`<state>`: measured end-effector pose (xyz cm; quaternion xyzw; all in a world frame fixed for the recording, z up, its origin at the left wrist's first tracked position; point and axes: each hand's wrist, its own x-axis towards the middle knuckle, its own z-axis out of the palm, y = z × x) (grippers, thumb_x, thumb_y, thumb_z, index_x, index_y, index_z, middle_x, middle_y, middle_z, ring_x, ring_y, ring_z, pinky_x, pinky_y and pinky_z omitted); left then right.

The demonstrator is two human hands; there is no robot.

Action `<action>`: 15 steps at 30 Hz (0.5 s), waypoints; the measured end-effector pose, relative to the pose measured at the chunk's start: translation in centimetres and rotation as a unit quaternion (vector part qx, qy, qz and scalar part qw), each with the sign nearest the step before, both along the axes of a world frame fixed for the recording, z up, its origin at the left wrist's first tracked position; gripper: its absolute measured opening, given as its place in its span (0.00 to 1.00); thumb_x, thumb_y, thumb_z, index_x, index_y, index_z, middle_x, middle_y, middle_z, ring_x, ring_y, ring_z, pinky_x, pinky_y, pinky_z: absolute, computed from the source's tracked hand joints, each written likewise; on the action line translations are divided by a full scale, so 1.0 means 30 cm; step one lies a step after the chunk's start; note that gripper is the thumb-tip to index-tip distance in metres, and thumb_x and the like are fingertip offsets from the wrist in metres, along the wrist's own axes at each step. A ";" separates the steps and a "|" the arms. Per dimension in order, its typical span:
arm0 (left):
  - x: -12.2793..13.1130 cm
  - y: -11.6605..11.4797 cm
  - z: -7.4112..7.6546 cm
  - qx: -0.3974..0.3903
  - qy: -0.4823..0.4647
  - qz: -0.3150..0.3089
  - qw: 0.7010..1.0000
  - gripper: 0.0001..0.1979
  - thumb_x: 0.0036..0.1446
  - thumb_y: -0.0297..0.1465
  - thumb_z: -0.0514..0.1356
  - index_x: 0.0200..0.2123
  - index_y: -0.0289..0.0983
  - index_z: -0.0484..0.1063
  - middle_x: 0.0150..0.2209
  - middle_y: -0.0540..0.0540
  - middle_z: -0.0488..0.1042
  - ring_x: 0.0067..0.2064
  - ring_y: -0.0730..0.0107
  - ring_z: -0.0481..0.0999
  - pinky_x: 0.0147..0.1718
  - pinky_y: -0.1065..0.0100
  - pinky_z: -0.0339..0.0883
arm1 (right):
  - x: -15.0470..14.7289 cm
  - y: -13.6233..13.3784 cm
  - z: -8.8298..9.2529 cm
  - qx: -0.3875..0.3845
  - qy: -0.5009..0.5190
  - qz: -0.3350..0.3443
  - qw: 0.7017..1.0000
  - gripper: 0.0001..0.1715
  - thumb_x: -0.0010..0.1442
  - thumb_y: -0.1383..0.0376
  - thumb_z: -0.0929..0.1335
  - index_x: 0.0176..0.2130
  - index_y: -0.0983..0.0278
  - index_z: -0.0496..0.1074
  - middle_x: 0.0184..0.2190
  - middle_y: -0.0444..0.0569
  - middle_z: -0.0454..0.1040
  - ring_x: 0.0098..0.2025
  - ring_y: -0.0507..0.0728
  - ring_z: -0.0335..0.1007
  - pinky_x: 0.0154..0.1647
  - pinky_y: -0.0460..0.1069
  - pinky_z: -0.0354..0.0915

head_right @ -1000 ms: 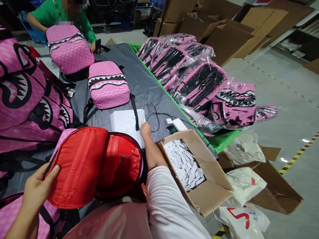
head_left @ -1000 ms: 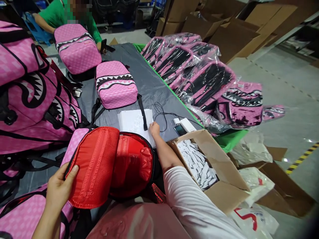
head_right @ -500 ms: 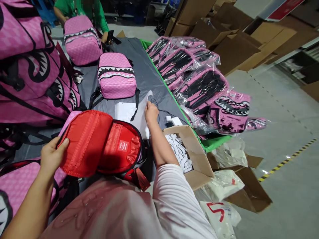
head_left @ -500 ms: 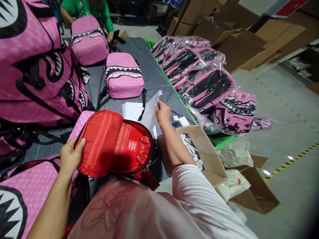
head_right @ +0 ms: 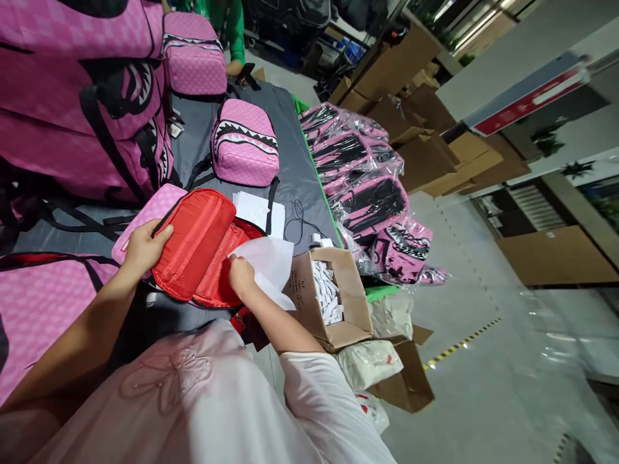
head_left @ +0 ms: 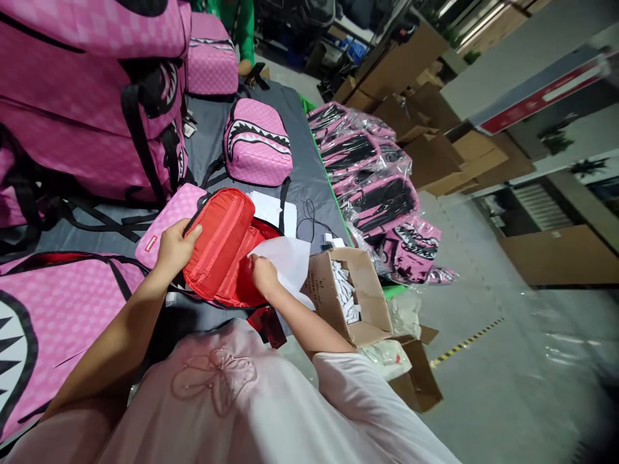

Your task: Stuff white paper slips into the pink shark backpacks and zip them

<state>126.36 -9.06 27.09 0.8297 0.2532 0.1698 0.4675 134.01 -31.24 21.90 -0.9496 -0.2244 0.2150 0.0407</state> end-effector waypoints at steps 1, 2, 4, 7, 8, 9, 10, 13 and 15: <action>-0.004 0.007 -0.004 -0.002 -0.002 -0.004 1.000 0.21 0.56 0.46 0.56 0.41 0.35 0.77 0.36 0.46 0.79 0.34 0.65 0.72 0.34 0.67 0.61 | -0.003 0.024 0.000 0.017 0.005 0.001 1.000 0.23 0.68 0.76 0.60 0.55 0.66 0.74 0.46 0.59 0.81 0.47 0.59 0.79 0.43 0.47 0.66; -0.007 0.015 -0.007 -0.002 -0.003 -0.009 1.000 0.22 0.56 0.46 0.56 0.41 0.35 0.77 0.37 0.45 0.79 0.35 0.65 0.72 0.35 0.67 0.61 | 0.003 0.038 0.005 0.042 0.011 0.002 0.999 0.21 0.68 0.75 0.60 0.53 0.66 0.76 0.46 0.59 0.81 0.47 0.59 0.79 0.43 0.46 0.65; -0.011 0.029 -0.011 -0.003 -0.003 -0.017 1.000 0.22 0.57 0.46 0.55 0.41 0.35 0.77 0.37 0.45 0.80 0.35 0.64 0.73 0.35 0.67 0.62 | 0.033 0.033 0.024 0.098 0.023 -0.004 0.995 0.19 0.67 0.75 0.61 0.47 0.66 0.78 0.44 0.57 0.82 0.46 0.58 0.78 0.43 0.46 0.65; -0.013 0.046 -0.017 0.003 0.006 -0.021 1.000 0.21 0.58 0.45 0.55 0.42 0.35 0.78 0.37 0.45 0.80 0.36 0.64 0.73 0.37 0.67 0.63 | 0.099 -0.029 0.050 0.159 0.035 -0.048 0.986 0.14 0.64 0.75 0.63 0.38 0.65 0.78 0.37 0.52 0.82 0.40 0.56 0.76 0.42 0.45 0.64; -0.012 0.051 -0.019 0.005 0.011 -0.020 1.000 0.21 0.58 0.45 0.55 0.42 0.35 0.78 0.37 0.45 0.80 0.36 0.63 0.74 0.37 0.67 0.63 | 0.115 -0.048 0.050 0.179 0.040 -0.076 0.980 0.13 0.63 0.74 0.63 0.35 0.65 0.77 0.34 0.50 0.81 0.38 0.55 0.75 0.41 0.45 0.64; -0.011 0.054 -0.021 0.008 0.014 -0.018 1.000 0.21 0.58 0.44 0.55 0.43 0.35 0.78 0.37 0.45 0.80 0.36 0.63 0.74 0.37 0.67 0.63 | 0.126 -0.059 0.045 0.201 0.046 -0.109 0.972 0.13 0.62 0.74 0.64 0.34 0.65 0.77 0.32 0.48 0.80 0.37 0.55 0.74 0.41 0.45 0.65; -0.010 0.056 -0.023 0.010 0.016 -0.016 1.000 0.21 0.59 0.44 0.56 0.43 0.35 0.78 0.37 0.44 0.80 0.37 0.63 0.74 0.38 0.67 0.63 | 0.129 -0.060 0.034 0.223 0.054 -0.139 0.963 0.12 0.62 0.73 0.63 0.33 0.65 0.76 0.30 0.47 0.79 0.36 0.54 0.74 0.40 0.45 0.65; -0.012 0.061 -0.027 0.011 0.019 -0.012 1.000 0.19 0.59 0.42 0.56 0.43 0.35 0.79 0.37 0.44 0.80 0.37 0.63 0.74 0.38 0.67 0.63 | 0.094 -0.013 -0.026 0.258 0.102 -0.193 0.941 0.13 0.66 0.69 0.63 0.40 0.67 0.77 0.29 0.46 0.77 0.31 0.54 0.74 0.36 0.46 0.68; -0.020 0.065 -0.030 0.012 0.025 -0.011 1.000 0.18 0.59 0.41 0.57 0.43 0.35 0.78 0.38 0.44 0.80 0.38 0.62 0.75 0.38 0.68 0.63 | 0.056 0.019 -0.064 0.257 0.154 -0.180 0.937 0.17 0.70 0.63 0.62 0.49 0.67 0.76 0.31 0.48 0.78 0.28 0.54 0.75 0.34 0.48 0.71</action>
